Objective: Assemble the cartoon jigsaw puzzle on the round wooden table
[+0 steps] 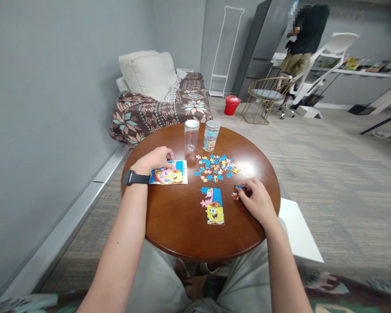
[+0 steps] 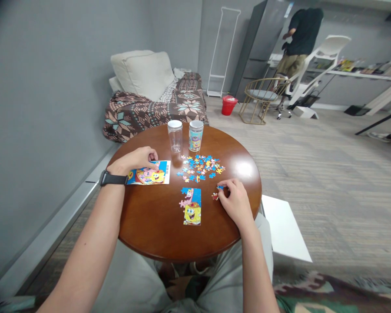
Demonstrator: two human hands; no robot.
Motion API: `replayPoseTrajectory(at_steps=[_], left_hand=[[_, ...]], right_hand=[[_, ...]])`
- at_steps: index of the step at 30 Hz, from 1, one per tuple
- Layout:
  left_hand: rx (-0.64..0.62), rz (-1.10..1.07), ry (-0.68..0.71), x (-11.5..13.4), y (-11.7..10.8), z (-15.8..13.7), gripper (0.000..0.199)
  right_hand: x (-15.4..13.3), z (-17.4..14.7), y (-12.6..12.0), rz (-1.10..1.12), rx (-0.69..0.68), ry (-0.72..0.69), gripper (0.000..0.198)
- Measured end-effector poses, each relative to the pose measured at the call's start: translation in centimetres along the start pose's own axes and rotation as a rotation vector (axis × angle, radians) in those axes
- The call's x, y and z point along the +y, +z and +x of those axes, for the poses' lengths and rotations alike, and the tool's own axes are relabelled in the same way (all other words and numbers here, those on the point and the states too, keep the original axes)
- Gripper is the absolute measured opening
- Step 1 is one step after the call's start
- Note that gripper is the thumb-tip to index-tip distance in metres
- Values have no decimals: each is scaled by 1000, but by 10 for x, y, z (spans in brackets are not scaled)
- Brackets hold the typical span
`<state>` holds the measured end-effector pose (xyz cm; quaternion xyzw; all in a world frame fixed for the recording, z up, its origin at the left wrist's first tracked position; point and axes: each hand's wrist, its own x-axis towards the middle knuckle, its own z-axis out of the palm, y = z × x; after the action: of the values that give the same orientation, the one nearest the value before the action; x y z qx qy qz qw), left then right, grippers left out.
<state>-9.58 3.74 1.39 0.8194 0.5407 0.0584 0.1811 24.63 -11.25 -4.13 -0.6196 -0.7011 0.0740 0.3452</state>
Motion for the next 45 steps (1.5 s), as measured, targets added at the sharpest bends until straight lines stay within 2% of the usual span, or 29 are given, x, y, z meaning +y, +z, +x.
replayPoseTrajectory(at_steps=[26,36,45], left_hand=[[2,-13,3,-1,2,0,33],[14,-28,16,-7,5,3,36],[6,-25,4,-1,1,-1,36]], right_hand=[[0,1,0,25,6,-19,18],[2,2,1,76,36,-6,26],[2,1,0,89,36,-8,25]])
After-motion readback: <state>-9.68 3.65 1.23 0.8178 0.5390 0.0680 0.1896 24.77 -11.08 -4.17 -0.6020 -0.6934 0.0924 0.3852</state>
